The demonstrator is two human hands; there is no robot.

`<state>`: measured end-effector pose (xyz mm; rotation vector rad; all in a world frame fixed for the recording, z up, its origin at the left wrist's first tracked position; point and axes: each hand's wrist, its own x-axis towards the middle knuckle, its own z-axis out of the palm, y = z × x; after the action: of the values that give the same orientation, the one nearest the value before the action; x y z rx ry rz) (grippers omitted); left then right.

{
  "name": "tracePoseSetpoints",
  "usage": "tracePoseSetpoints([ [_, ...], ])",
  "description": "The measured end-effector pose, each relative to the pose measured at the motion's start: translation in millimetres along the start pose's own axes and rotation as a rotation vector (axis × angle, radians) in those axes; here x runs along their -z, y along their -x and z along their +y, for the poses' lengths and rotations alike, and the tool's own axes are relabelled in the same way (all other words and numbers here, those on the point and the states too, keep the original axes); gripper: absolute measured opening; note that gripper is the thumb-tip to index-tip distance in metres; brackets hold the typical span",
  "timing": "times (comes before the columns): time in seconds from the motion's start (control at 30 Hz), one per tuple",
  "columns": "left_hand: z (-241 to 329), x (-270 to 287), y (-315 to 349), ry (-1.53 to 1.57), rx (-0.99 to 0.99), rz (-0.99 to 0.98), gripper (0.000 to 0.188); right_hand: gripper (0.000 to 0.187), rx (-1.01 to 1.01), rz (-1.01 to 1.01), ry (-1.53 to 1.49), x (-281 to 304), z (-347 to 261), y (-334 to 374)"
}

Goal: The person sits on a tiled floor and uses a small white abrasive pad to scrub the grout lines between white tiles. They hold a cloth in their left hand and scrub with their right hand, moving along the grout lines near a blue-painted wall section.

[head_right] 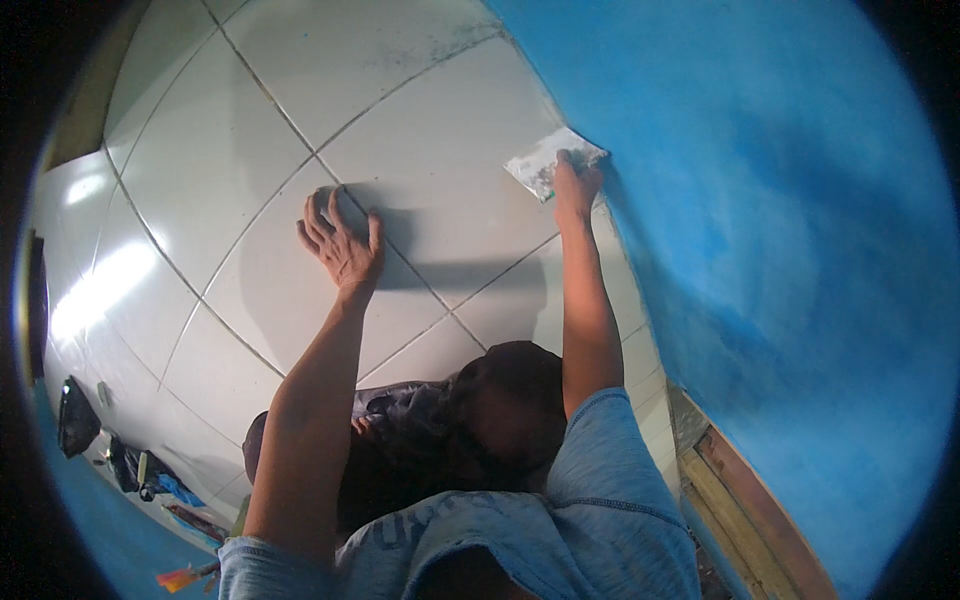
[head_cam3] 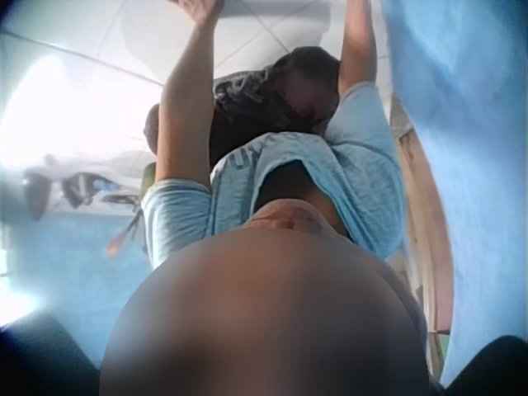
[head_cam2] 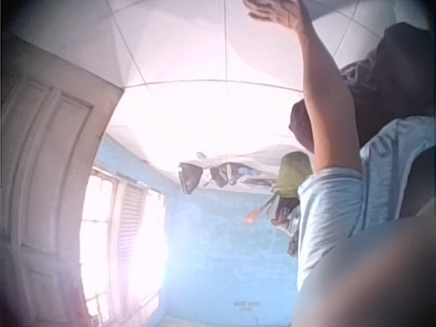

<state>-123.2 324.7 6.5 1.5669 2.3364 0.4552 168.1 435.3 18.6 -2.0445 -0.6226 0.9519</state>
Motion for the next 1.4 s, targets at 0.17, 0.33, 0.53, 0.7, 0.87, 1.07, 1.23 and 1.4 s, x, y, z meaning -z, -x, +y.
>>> tracePoseSetpoints([
  [0.17,-3,0,1,-0.048,0.003,-0.031,0.065,0.043,0.076,-0.003,0.064,11,10,6],
  [0.33,2,-2,1,-0.001,-0.003,0.005,0.062,0.046,0.109,-0.071,0.062,-2,-8,7],
  [0.53,0,0,-4,0.093,-0.007,0.035,0.064,0.064,0.182,-0.083,0.077,-69,-3,-52],
  [0.7,-15,-1,-2,0.13,0.029,0.06,0.063,0.057,0.054,-0.334,-0.134,-80,-15,1],
  [0.87,-27,-13,-11,0.146,0.016,0.046,0.067,0.052,0.12,-0.72,0.327,-76,-37,46],
  [1.07,-24,-31,-6,0.149,-0.028,0.088,0.069,0.062,0.439,-0.652,0.469,-62,14,-23],
  [1.23,-14,-6,-9,-0.056,0.024,0.022,0.065,0.063,1.015,-0.362,0.925,-87,-10,24],
  [1.4,-5,5,-14,-0.123,0.036,0.009,0.062,0.068,1.274,-0.311,0.793,-99,4,13],
])
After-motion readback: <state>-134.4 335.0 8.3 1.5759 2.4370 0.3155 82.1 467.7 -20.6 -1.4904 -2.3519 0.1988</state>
